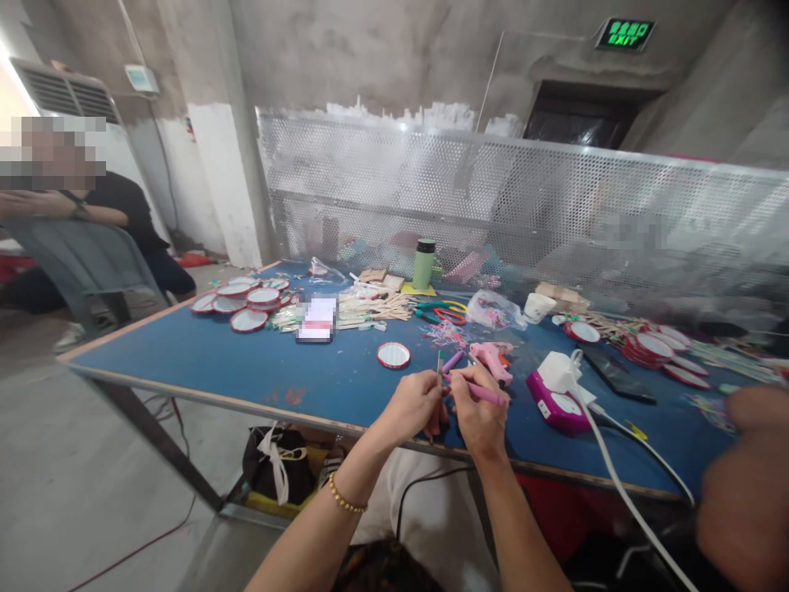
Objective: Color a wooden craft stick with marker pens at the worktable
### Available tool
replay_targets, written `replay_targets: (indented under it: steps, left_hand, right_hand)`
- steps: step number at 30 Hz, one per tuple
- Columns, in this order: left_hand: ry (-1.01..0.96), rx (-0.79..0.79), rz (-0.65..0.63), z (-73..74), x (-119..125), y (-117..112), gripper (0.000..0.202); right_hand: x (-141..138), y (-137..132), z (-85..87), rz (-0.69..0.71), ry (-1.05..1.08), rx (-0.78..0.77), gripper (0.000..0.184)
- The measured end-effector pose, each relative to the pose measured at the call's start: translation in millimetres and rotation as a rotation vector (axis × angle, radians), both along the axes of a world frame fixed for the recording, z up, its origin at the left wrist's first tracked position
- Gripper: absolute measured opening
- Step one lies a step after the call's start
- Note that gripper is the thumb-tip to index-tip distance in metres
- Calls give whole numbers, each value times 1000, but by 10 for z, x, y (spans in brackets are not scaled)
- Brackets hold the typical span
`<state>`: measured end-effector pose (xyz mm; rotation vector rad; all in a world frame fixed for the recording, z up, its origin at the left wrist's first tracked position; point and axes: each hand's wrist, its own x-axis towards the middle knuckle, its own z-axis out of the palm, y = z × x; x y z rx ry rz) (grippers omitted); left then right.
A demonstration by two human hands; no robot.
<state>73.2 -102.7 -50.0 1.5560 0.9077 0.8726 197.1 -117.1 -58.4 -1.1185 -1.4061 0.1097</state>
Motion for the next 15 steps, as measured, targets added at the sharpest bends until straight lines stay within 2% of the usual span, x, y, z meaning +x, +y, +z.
replay_targets:
  steps: [8, 15]
  left_hand:
    - [6, 11, 6, -19, 2, 5, 24]
    - [-3, 4, -1, -13, 0, 8, 22]
  right_hand:
    - [-3, -6, 36, 2, -53, 39, 26]
    - [-4, 4, 9, -6, 3, 13, 23]
